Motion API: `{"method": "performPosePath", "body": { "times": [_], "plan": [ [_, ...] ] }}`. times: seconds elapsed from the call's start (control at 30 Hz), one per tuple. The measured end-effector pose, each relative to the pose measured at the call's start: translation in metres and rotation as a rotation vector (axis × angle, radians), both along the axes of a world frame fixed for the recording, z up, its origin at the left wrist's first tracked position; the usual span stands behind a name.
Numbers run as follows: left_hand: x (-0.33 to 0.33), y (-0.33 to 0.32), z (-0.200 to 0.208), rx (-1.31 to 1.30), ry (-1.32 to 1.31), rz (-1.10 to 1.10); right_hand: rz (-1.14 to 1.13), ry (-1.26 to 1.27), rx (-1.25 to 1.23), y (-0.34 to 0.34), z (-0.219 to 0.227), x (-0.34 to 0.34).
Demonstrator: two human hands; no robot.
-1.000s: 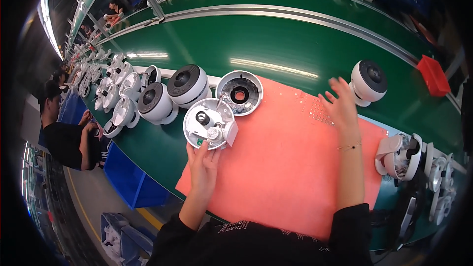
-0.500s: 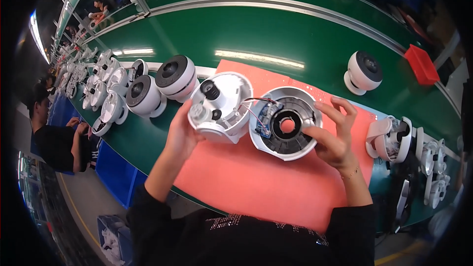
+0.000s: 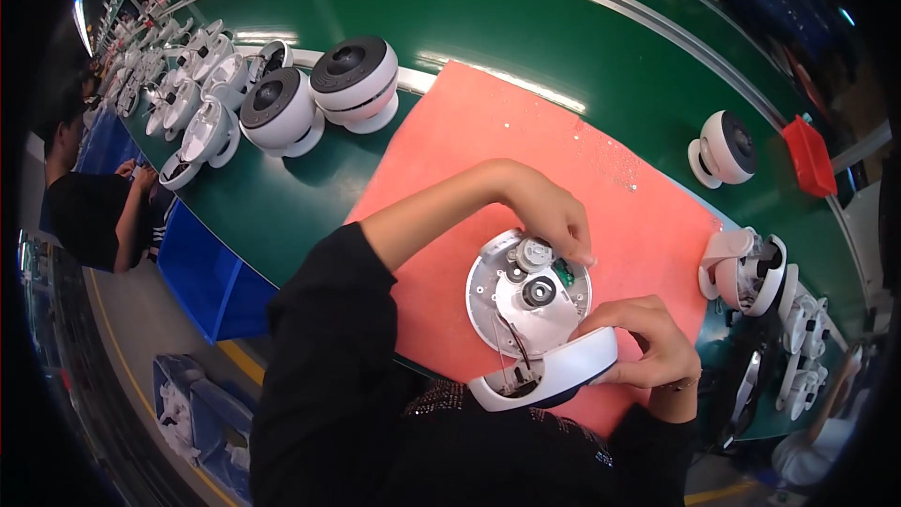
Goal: Assembling the housing and internal components of security cameras on a production line.
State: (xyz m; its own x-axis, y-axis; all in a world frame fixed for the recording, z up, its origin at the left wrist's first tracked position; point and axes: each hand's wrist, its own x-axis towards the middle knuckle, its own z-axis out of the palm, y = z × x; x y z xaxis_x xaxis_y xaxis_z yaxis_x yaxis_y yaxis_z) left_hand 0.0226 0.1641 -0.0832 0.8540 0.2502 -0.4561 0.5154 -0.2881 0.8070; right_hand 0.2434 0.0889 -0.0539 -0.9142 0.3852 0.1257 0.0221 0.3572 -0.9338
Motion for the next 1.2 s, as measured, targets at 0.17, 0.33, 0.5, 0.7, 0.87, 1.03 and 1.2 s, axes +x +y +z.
{"method": "performPosePath", "body": {
  "times": [0.17, 0.33, 0.5, 0.7, 0.87, 1.03, 1.2],
  "plan": [
    [-0.016, -0.084, 0.0, 1.088, -0.457, 0.935, -0.228, -0.043, -0.464, 0.002, -0.007, 0.016],
    [-0.03, -0.188, -0.018, 0.967, -0.302, 0.915, -0.23, 0.041, -0.699, 0.016, -0.009, 0.006],
    [-0.018, -0.202, -0.044, 0.759, -0.359, 0.801, -0.131, 0.014, -0.728, 0.015, -0.008, -0.006],
    [-0.019, -0.195, -0.028, 0.825, -0.329, 0.981, -0.27, -0.006, -0.731, 0.011, -0.009, -0.009],
    [-0.031, -0.196, -0.016, 0.433, -0.498, 1.218, -0.297, -0.047, -0.681, 0.01, -0.009, -0.018],
    [-0.017, -0.181, 0.009, 0.673, -0.228, 1.241, -0.328, -0.116, -0.59, 0.016, -0.001, -0.026],
    [-0.025, -0.171, 0.023, 0.678, 0.018, 1.142, -0.394, -0.325, 0.066, 0.02, 0.007, -0.032]
  ]
}}
